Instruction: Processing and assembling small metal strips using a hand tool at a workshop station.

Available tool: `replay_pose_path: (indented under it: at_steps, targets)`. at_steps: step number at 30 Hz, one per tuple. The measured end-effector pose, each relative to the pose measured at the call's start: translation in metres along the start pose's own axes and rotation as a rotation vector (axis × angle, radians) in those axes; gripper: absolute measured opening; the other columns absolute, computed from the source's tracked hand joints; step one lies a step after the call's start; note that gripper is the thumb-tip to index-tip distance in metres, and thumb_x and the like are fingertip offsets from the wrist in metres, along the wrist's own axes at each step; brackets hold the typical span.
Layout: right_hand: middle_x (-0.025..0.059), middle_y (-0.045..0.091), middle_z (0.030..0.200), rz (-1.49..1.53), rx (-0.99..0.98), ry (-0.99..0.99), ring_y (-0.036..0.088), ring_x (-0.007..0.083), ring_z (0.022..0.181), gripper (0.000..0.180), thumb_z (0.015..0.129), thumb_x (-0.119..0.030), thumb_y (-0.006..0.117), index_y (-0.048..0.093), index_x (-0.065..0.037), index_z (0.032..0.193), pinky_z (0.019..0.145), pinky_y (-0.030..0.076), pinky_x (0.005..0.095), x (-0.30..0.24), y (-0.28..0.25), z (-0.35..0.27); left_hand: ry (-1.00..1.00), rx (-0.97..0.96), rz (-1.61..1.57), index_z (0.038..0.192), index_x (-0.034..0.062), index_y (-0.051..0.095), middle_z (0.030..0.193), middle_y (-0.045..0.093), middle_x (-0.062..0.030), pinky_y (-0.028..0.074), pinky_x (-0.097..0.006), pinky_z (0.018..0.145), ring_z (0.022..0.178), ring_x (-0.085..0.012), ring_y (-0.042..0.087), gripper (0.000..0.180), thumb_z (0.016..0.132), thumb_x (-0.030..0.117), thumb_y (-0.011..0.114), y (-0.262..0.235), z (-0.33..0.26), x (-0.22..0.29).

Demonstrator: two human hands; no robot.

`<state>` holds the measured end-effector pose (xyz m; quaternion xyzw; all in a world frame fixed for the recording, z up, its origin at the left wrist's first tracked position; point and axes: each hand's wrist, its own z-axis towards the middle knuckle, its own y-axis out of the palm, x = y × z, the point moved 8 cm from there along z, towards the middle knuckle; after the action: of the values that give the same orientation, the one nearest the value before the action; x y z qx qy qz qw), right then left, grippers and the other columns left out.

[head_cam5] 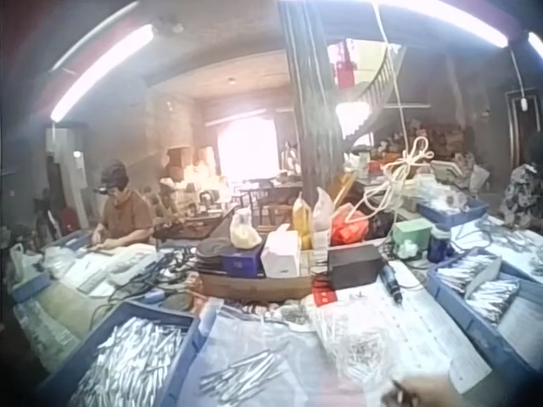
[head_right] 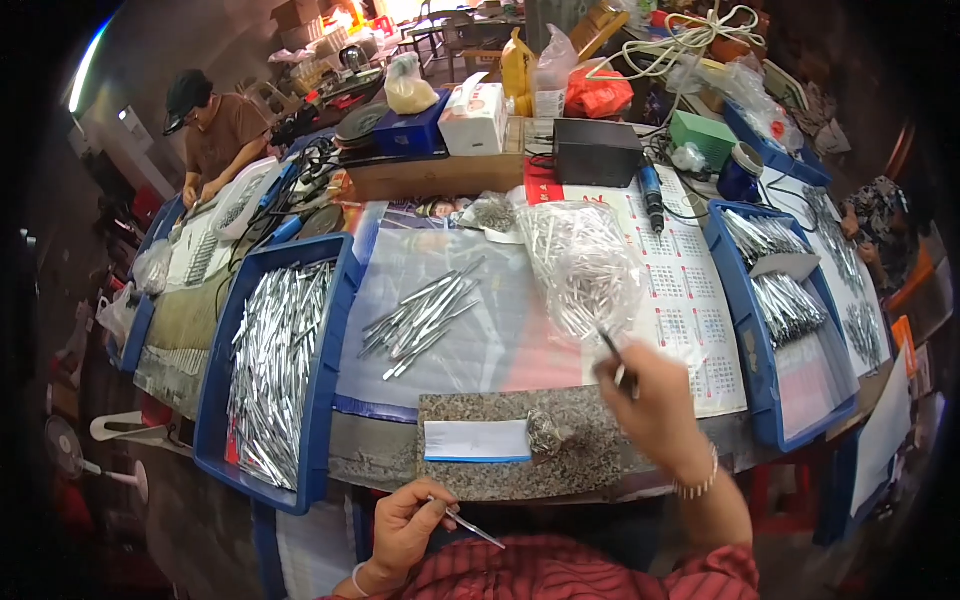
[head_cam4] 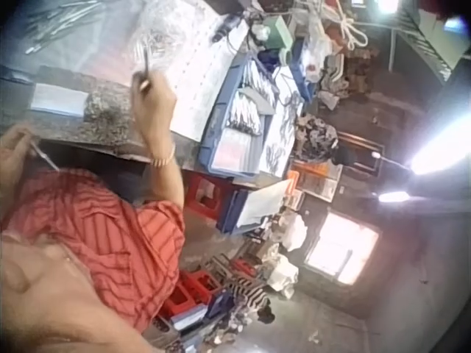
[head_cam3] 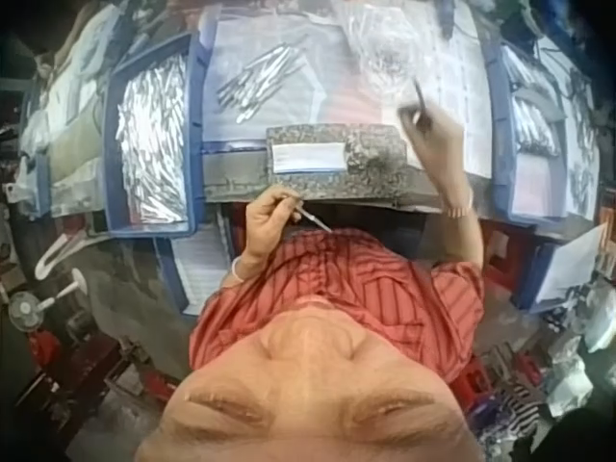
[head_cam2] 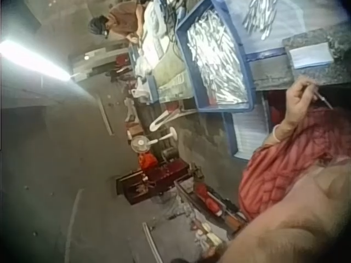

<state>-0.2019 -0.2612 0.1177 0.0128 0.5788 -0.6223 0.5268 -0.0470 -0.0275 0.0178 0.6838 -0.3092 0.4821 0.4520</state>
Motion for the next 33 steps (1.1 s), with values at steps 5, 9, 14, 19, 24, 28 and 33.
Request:
replay_pose_path:
  at_steps: [5, 9, 14, 19, 24, 28, 33]
  targets:
    - [0.0079, 0.063, 0.076, 0.423, -0.228, -0.186, 0.064, 0.0211, 0.064, 0.019, 0.074, 0.004, 0.071, 0.065, -0.004, 0.091, 0.057, 0.052, 0.0304, -0.06, 0.02, -0.086, -0.046, 0.015, -0.081, 0.109, -0.0018, 0.062, 0.089, 0.063, -0.0034, 0.049, -0.02, 0.066, 0.073, -0.0083, 0.061, 0.017, 0.097, 0.008, 0.054, 0.016, 0.005, -0.013]
    - [0.0081, 0.06, 0.073, 0.423, -0.3, -0.164, 0.062, 0.0193, 0.06, 0.029, 0.075, 0.004, 0.069, 0.065, -0.003, 0.103, 0.051, 0.049, 0.0288, -0.069, 0.045, -0.108, -0.059, -0.03, -0.147, 0.109, -0.0011, 0.061, 0.089, 0.061, -0.0023, 0.049, -0.019, 0.066, 0.073, -0.0071, 0.06, 0.018, 0.099, 0.011, 0.052, 0.031, 0.008, -0.01]
    - [0.0083, 0.059, 0.067, 0.477, -0.237, -0.126, 0.058, 0.0188, 0.054, 0.027, 0.073, 0.005, 0.069, 0.069, -0.003, 0.098, 0.048, 0.044, 0.0282, -0.064, 0.049, -0.115, -0.075, 0.059, -0.125, 0.107, -0.0031, 0.059, 0.088, 0.062, -0.0093, 0.051, -0.024, 0.062, 0.069, -0.0123, 0.061, 0.021, 0.099, 0.015, 0.053, 0.024, 0.004, -0.01]
    - [0.0087, 0.063, 0.07, 0.474, -0.173, -0.052, 0.06, 0.0174, 0.056, 0.026, 0.072, 0.008, 0.066, 0.07, -0.001, 0.097, 0.052, 0.046, 0.026, -0.059, 0.046, -0.121, -0.049, 0.058, -0.196, 0.109, -0.0023, 0.059, 0.09, 0.061, -0.0067, 0.05, -0.022, 0.062, 0.069, -0.0105, 0.06, 0.021, 0.099, 0.015, 0.052, 0.024, 0.0, -0.008]
    - [0.0058, 0.059, 0.067, 0.476, -0.104, -0.179, 0.056, 0.0158, 0.049, 0.031, 0.071, 0.007, 0.067, 0.068, -0.002, 0.101, 0.042, 0.042, 0.0272, -0.067, 0.047, -0.119, -0.062, -0.002, -0.211, 0.11, -0.0024, 0.059, 0.091, 0.06, -0.0048, 0.051, -0.021, 0.064, 0.071, -0.0082, 0.06, 0.022, 0.1, 0.015, 0.052, 0.028, -0.001, -0.013]
    - [0.0062, 0.057, 0.067, 0.438, -0.147, -0.222, 0.056, 0.0164, 0.049, 0.032, 0.072, 0.008, 0.067, 0.067, -0.002, 0.103, 0.042, 0.043, 0.0276, -0.071, 0.052, -0.12, -0.055, 0.004, -0.243, 0.11, -0.0032, 0.059, 0.088, 0.06, -0.0046, 0.052, -0.022, 0.064, 0.071, -0.0081, 0.06, 0.022, 0.1, 0.015, 0.052, 0.03, 0.0, -0.008]
    - [0.0063, 0.056, 0.066, 0.419, -0.192, -0.216, 0.055, 0.0166, 0.049, 0.032, 0.072, 0.008, 0.067, 0.067, -0.001, 0.103, 0.042, 0.043, 0.0277, -0.073, 0.055, -0.117, -0.068, -0.005, -0.249, 0.11, -0.0033, 0.059, 0.084, 0.061, -0.0039, 0.052, -0.022, 0.065, 0.072, -0.0082, 0.06, 0.023, 0.1, 0.015, 0.052, 0.029, 0.001, -0.012]
